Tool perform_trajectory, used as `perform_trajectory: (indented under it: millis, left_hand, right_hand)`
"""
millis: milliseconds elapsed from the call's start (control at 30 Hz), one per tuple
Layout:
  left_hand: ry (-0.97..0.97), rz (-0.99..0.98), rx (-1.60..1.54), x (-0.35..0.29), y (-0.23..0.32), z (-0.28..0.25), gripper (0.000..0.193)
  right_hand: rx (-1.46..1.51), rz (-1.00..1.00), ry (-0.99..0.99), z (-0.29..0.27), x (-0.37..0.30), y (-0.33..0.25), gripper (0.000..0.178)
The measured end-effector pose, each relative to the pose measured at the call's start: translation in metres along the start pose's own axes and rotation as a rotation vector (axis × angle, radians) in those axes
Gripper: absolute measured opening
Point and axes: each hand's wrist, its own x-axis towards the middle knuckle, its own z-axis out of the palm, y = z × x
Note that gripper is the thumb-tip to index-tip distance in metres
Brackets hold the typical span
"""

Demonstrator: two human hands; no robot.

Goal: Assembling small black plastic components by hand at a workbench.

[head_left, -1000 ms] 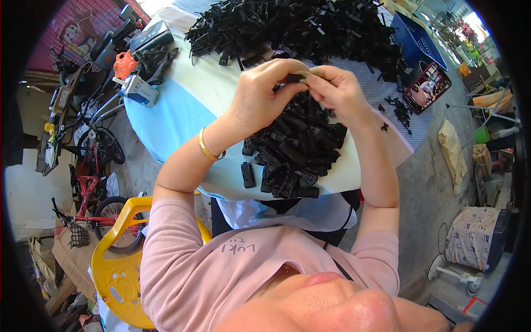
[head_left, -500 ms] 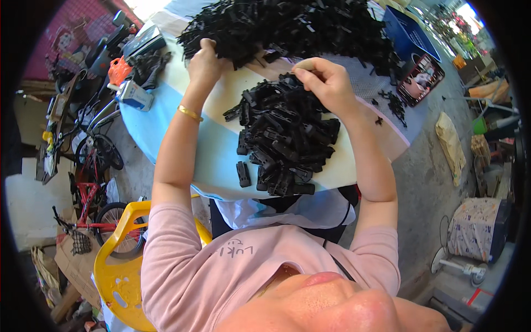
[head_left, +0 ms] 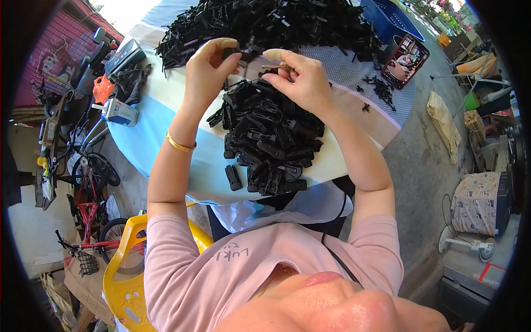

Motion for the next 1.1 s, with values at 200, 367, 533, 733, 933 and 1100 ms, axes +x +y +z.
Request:
perform_trajectory:
  millis: [200, 367, 533, 733, 933, 1100]
  left_hand:
    - [-0.323, -0.285, -0.163, -0.006, 0.016, -0.001, 0.027]
    - [-0.236, -0.319, -0.262, -0.007, 0.003, 0.002, 0.025]
    - [-0.204, -0.289, -0.317, -0.008, -0.005, 0.008, 0.024]
    - [-0.288, -0.279, -0.251, -0.006, 0.001, 0.0, 0.025]
    - [-0.367, -0.28, -0.135, -0.004, -0.004, -0.003, 0.029]
    - [-0.37, -0.229, -0.398, -0.014, 0.009, 0.006, 0.046]
  right_hand:
    - [0.114, -0.165, 0.025, 0.005, 0.001, -0.001, 0.031]
    - [0.163, -0.257, -0.138, -0.013, 0.0, -0.018, 0.018]
    - [0.093, -0.361, -0.033, 0.003, -0.005, -0.018, 0.018]
    - [0.11, -0.262, 0.065, -0.01, 0.0, -0.024, 0.015]
    - [0.154, -0.404, 0.005, -0.003, 0.003, -0.011, 0.012]
    - [0.179, -0.088, 0.114, 0.005, -0.005, -0.011, 0.013]
